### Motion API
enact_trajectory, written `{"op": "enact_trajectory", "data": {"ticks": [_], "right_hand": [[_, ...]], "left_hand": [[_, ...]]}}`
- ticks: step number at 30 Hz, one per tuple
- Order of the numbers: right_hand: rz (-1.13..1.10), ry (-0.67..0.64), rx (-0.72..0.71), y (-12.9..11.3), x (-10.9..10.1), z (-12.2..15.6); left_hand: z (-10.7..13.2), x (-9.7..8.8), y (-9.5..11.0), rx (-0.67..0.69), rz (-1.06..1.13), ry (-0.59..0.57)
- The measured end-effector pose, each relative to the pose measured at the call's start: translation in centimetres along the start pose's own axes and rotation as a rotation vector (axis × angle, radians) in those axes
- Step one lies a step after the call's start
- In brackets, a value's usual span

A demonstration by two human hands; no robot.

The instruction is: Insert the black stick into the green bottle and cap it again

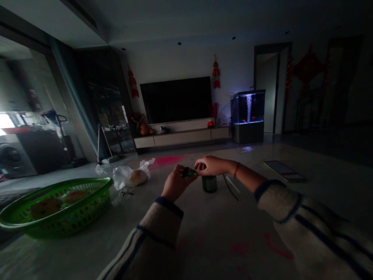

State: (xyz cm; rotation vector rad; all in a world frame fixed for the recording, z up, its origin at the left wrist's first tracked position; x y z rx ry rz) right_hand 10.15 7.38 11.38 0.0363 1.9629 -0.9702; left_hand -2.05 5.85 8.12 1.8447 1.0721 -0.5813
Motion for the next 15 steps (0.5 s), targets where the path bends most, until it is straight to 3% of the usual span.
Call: {"op": "enact_trajectory", "data": {"ticks": [3, 9, 12, 15], "right_hand": [[-0.108, 0.042, -0.065, -0.2, -0.4, 0.2], [-0.18, 0.123, -0.192, -1.0, -0.9, 0.2], [-0.126, 0.175, -0.219, -1.3, -1.9, 0.5], [0.021, 0.24, -0.171, -0.6, -3.9, 0.9]], "left_hand": [[-0.1, 0.1, -0.3, -0.122, 0.271, -0.023], [0.9, 0.9, -0.3, -0.328, 0.449, -0.163], [0.7, 1.7, -0.4, -0.31, 0.484, -0.167], [0.2, 3.0, -0.4, -0.155, 0.367, -0.118]]}}
Point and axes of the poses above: each hand's wrist, its own z-axis away from the middle knuckle, its own x-axis out of the palm, y = z × x, the point moved 8 cm from there along -z, towards the middle knuckle, and after that the axes turned 12 degrees about -z, right-handed, at the moved point
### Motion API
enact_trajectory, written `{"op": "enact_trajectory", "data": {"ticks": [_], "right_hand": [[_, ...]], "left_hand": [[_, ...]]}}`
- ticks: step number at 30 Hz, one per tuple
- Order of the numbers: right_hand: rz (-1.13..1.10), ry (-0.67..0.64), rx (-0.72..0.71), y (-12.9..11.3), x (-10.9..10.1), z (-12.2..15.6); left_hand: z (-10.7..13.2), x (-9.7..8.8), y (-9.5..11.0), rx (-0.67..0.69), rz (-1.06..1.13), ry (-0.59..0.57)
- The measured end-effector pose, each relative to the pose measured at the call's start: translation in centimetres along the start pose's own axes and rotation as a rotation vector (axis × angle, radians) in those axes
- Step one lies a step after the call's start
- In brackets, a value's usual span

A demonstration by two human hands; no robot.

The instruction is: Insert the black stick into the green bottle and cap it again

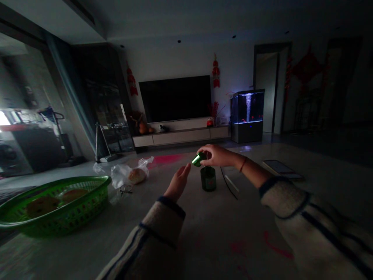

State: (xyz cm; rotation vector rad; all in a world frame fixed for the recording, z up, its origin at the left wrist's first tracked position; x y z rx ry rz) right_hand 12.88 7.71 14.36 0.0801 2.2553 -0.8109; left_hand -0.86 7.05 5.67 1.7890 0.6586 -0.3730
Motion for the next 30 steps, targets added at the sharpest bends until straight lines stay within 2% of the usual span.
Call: {"op": "enact_trajectory", "data": {"ticks": [2, 5, 11, 16, 19, 22, 25, 27, 30], "right_hand": [[0.063, -0.001, 0.078, 1.4, -1.0, 0.0], [0.029, -0.055, 0.179, 3.7, -1.1, 0.0], [-0.142, -0.084, 0.18, 5.8, 0.7, -0.3], [-0.398, 0.001, 0.217, 7.1, 1.7, 0.7], [-0.577, 0.08, 0.26, 7.2, 2.0, 2.3], [-0.776, 0.114, 0.362, 6.7, 2.2, 4.4], [-0.832, 0.154, 0.467, 6.0, 1.3, 6.6], [-0.818, 0.178, 0.481, 5.6, 0.3, 7.6], [-0.81, 0.289, 0.478, 5.9, -0.9, 8.3]], "left_hand": [[-0.3, 0.8, -0.8, 0.061, -0.181, 0.071], [-0.6, 3.7, -1.9, 0.1, -0.333, -0.028], [-0.2, 6.5, -1.6, 0.118, -0.374, -0.142], [0.1, 6.7, -1.7, 0.082, -0.469, -0.157], [0.0, 6.8, -1.8, 0.111, -0.492, -0.158], [0.0, 6.8, -1.9, 0.128, -0.49, -0.156], [0.1, 6.8, -1.8, 0.125, -0.476, -0.161], [0.1, 6.8, -1.8, 0.115, -0.482, -0.167], [0.0, 6.8, -1.8, 0.107, -0.482, -0.168]]}}
Point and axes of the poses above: each hand's wrist, its own z-axis away from the middle knuckle, its own x-axis out of the palm, y = z × x, the point moved 8 cm from there along -z, towards the middle knuckle, and after that the axes turned 12 degrees about -z, right-handed, at the moved point
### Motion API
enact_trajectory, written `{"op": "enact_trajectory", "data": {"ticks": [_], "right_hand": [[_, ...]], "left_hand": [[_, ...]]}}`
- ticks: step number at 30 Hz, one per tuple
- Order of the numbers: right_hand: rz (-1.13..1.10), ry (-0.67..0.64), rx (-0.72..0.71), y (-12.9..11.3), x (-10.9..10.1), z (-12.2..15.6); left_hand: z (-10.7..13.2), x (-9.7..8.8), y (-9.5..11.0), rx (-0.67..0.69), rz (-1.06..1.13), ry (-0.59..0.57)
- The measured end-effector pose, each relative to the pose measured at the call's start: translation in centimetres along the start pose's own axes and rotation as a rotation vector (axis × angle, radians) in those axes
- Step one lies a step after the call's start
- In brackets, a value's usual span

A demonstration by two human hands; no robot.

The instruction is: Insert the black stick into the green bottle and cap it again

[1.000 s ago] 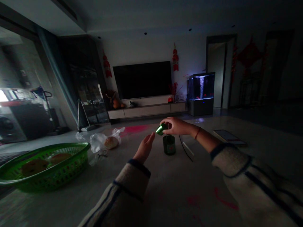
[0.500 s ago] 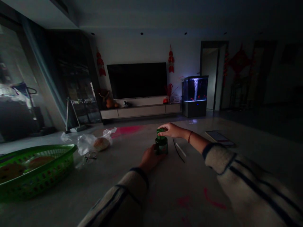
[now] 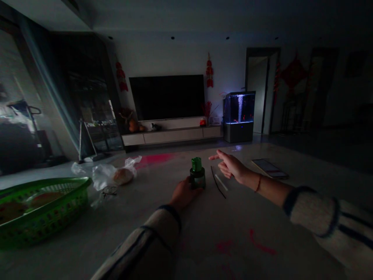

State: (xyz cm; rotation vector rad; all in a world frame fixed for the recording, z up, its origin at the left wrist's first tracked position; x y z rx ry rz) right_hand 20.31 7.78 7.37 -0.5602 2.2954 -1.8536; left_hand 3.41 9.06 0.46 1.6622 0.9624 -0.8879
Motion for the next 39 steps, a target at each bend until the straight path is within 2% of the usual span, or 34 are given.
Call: {"op": "enact_trajectory", "data": {"ticks": [7, 9, 11, 14, 15, 16, 20, 22, 27, 32, 36, 39], "right_hand": [[0.029, 0.202, -0.011, 3.2, -1.4, -1.4], [0.055, 0.221, -0.04, 3.5, -1.2, -1.9], [0.048, 0.158, -0.064, 3.5, -0.3, -2.3], [0.03, -0.017, -0.061, 3.4, 1.7, -2.7], [0.037, -0.032, -0.066, 3.3, 1.9, -2.7], [0.045, -0.001, -0.074, 3.2, 1.7, -2.8], [-0.001, 0.28, -0.079, 3.0, -1.1, -2.3], [-0.029, 0.32, -0.075, 3.0, -1.5, -2.1], [0.019, 0.317, -0.064, 3.2, -1.4, -2.1], [0.078, 0.283, -0.015, 5.2, -1.3, -2.6], [0.291, 0.157, -0.112, 5.8, -0.3, -2.8], [0.56, 0.069, -0.192, 5.3, 0.2, -2.5]], "left_hand": [[-0.1, 0.1, 0.0, 0.01, -0.01, -0.014], [0.0, 0.1, 0.1, 0.008, -0.009, -0.013], [0.0, 0.0, 0.2, 0.012, -0.006, -0.017], [0.2, -0.1, 0.6, 0.039, 0.006, -0.016], [0.2, -0.1, 0.6, 0.046, 0.008, -0.012], [0.3, -0.1, 0.7, 0.046, 0.006, -0.009], [0.3, 0.0, 0.5, 0.021, -0.015, -0.011], [0.3, 0.1, 0.5, 0.027, -0.015, -0.011], [0.4, 0.1, 0.6, 0.037, -0.031, -0.003], [0.6, 0.0, 0.9, 0.061, 0.0, -0.015], [0.6, 0.0, 1.0, 0.102, 0.042, -0.05], [0.8, -0.4, 0.4, 0.055, -0.024, -0.034]]}}
Point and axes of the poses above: each hand's wrist, its own z-axis away from the middle knuckle, its own x-axis out of the palm, y = z × x, the point moved 8 cm from there along -z, towards the middle knuckle, and after that the axes turned 12 degrees about -z, right-handed, at the moved point
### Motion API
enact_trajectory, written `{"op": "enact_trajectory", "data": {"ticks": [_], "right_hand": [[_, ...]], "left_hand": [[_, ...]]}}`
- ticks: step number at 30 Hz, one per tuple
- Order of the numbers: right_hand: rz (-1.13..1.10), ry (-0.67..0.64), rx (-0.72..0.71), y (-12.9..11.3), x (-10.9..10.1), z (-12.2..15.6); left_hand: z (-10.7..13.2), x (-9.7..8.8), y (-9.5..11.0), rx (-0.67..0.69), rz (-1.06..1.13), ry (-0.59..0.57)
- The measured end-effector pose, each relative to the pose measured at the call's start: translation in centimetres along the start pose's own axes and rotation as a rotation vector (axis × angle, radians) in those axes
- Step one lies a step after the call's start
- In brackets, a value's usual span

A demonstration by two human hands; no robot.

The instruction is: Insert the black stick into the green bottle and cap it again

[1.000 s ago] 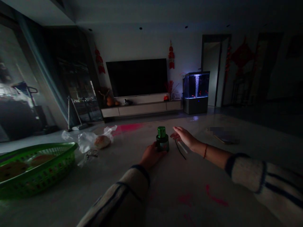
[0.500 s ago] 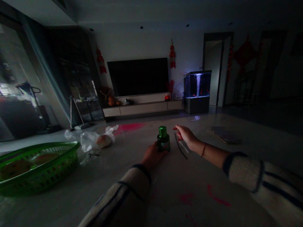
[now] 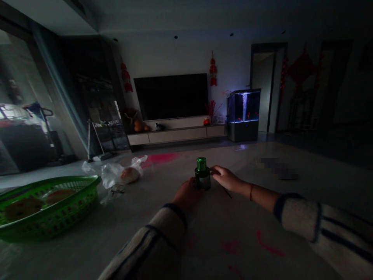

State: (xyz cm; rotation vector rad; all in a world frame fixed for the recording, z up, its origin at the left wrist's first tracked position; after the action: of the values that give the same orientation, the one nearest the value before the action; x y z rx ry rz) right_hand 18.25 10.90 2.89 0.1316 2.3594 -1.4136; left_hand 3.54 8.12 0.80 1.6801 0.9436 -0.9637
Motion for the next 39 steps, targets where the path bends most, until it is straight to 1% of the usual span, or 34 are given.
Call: {"op": "enact_trajectory", "data": {"ticks": [2, 4, 6, 8, 10, 12, 17, 19, 21, 23, 25, 26, 27, 28, 30, 32, 33, 34, 35, 36, 37, 38, 39], "right_hand": [[0.24, -0.041, 0.039, 0.3, -0.6, 0.2], [0.457, -0.101, 0.133, 1.0, -1.5, 0.4], [0.573, -0.162, 0.211, 1.5, -2.3, 0.7], [0.596, -0.218, 0.293, 2.1, -2.7, 0.9], [0.559, -0.26, 0.364, 2.5, -2.5, 1.1], [0.512, -0.261, 0.377, 2.6, -2.0, 1.1], [0.498, -0.192, 0.308, 2.7, -0.9, 0.2], [0.505, -0.17, 0.295, 2.9, -0.9, -0.1], [0.511, -0.132, 0.279, 2.6, -1.2, -0.3], [0.538, -0.032, 0.195, 1.2, -2.1, -0.1], [0.609, 0.071, 0.039, -1.1, -3.1, 0.6], [0.658, 0.087, -0.048, -2.3, -3.2, 1.3], [0.707, 0.051, -0.118, -3.2, -3.0, 2.1], [0.748, -0.023, -0.182, -3.9, -2.5, 2.9], [0.806, -0.136, -0.308, -5.1, -1.6, 4.7], [0.82, -0.158, -0.412, -6.2, -1.1, 6.1], [0.796, -0.118, -0.434, -6.8, -1.3, 6.4], [0.759, -0.042, -0.426, -7.3, -1.8, 6.4], [0.72, 0.058, -0.398, -7.8, -2.7, 6.3], [0.694, 0.169, -0.362, -8.2, -3.6, 6.2], [0.657, 0.242, -0.305, -8.5, -4.5, 6.1], [0.582, 0.237, -0.231, -8.4, -5.0, 5.9], [0.454, 0.14, -0.145, -7.9, -4.8, 5.5]], "left_hand": [[0.2, -0.3, -0.5, -0.051, -0.045, 0.014], [0.3, -0.5, -0.6, -0.067, -0.059, 0.027], [0.4, -0.6, -0.3, -0.048, -0.09, 0.032], [0.4, -0.6, 0.1, -0.015, -0.163, 0.014], [0.3, -0.4, 0.5, 0.018, -0.241, -0.007], [0.0, -0.3, 0.8, 0.04, -0.292, 0.004], [-0.6, 0.5, 1.4, 0.037, -0.351, 0.078], [-0.6, 0.7, 1.6, 0.02, -0.356, 0.093], [-0.6, 0.5, 1.8, -0.001, -0.362, 0.095], [-0.4, -0.6, 1.8, -0.033, -0.375, 0.117], [0.0, -3.0, 1.9, -0.075, -0.41, 0.214], [0.2, -4.1, 2.2, -0.053, -0.448, 0.245], [0.5, -4.7, 2.8, 0.002, -0.489, 0.231], [0.7, -5.3, 3.4, 0.057, -0.525, 0.223], [1.5, -6.4, 4.4, 0.117, -0.539, 0.245], [2.3, -7.0, 5.5, 0.192, -0.489, 0.25], [2.6, -7.2, 6.0, 0.202, -0.437, 0.245], [2.8, -7.2, 6.2, 0.198, -0.352, 0.219], [2.9, -7.2, 6.2, 0.17, -0.226, 0.168], [3.0, -6.9, 6.1, 0.125, -0.068, 0.094], [3.0, -6.4, 6.0, 0.087, 0.084, 0.008], [3.1, -5.9, 6.1, 0.067, 0.218, -0.079], [3.2, -5.5, 6.2, 0.064, 0.34, -0.163]]}}
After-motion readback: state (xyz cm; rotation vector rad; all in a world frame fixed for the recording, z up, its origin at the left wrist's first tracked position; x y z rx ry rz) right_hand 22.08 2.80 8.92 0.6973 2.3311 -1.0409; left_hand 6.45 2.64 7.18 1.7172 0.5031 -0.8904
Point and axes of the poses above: each hand's wrist, its own z-axis away from the middle knuckle, its own x-axis out of the palm, y = z × x, the point moved 8 cm from there along -z, towards the middle knuckle, and after that the axes turned 12 degrees about -z, right-handed, at the moved point
